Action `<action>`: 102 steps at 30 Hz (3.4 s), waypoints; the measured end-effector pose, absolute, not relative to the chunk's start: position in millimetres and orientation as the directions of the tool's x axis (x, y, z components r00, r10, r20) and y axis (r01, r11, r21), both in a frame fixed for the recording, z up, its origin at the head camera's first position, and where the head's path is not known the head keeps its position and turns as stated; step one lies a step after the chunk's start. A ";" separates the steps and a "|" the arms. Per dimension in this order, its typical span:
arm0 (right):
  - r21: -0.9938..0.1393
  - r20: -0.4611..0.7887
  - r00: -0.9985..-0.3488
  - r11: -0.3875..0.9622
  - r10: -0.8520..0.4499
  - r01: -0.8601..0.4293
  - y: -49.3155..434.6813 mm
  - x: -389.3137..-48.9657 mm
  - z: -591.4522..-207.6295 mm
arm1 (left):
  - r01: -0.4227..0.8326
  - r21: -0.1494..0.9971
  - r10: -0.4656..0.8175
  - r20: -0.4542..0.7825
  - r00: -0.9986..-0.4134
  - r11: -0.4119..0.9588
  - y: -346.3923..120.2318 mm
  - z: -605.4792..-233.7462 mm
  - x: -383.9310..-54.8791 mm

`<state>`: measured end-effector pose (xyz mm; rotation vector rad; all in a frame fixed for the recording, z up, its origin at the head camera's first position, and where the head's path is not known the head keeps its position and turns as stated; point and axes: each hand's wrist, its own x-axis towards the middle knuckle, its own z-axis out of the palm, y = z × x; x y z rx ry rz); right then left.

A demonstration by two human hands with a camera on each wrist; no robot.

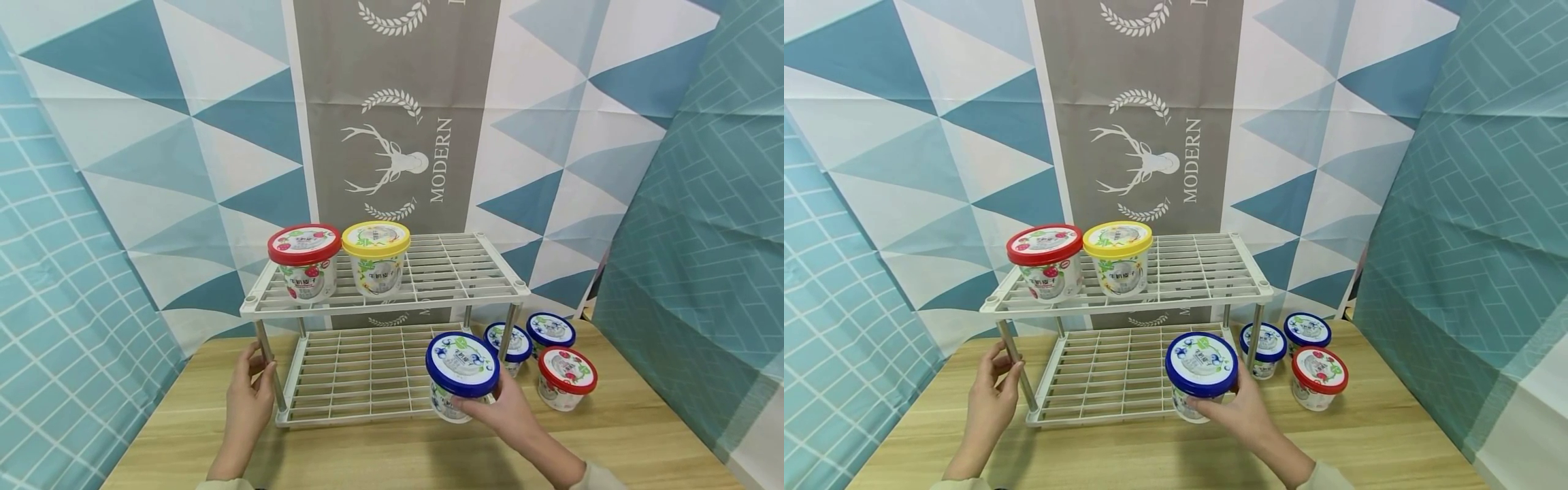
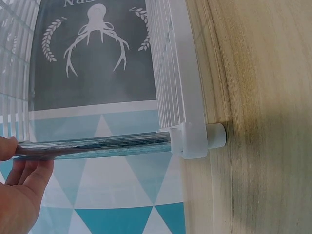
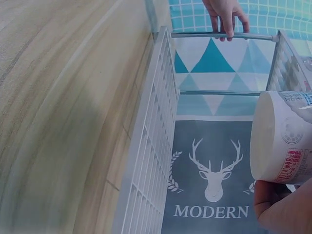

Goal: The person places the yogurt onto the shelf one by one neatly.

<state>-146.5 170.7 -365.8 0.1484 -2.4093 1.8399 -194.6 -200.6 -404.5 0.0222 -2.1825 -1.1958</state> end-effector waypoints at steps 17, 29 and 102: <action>-0.937 0.167 -0.986 0.306 -0.024 -0.167 172.6 -147.2 -352.7 | 0.268 0.764 -0.312 0.519 -0.795 0.587 -201.0 -403.8 -193.4; -0.926 0.217 -0.975 0.306 -0.044 -0.220 173.4 -148.1 -342.8 | 0.266 0.759 -0.303 0.517 -0.800 0.594 -199.5 -402.0 -194.0; -0.880 0.350 -0.897 0.233 -0.269 -0.413 195.1 -155.7 -279.7 | 0.291 0.760 -0.291 0.528 -0.798 0.581 -201.8 -406.1 -195.5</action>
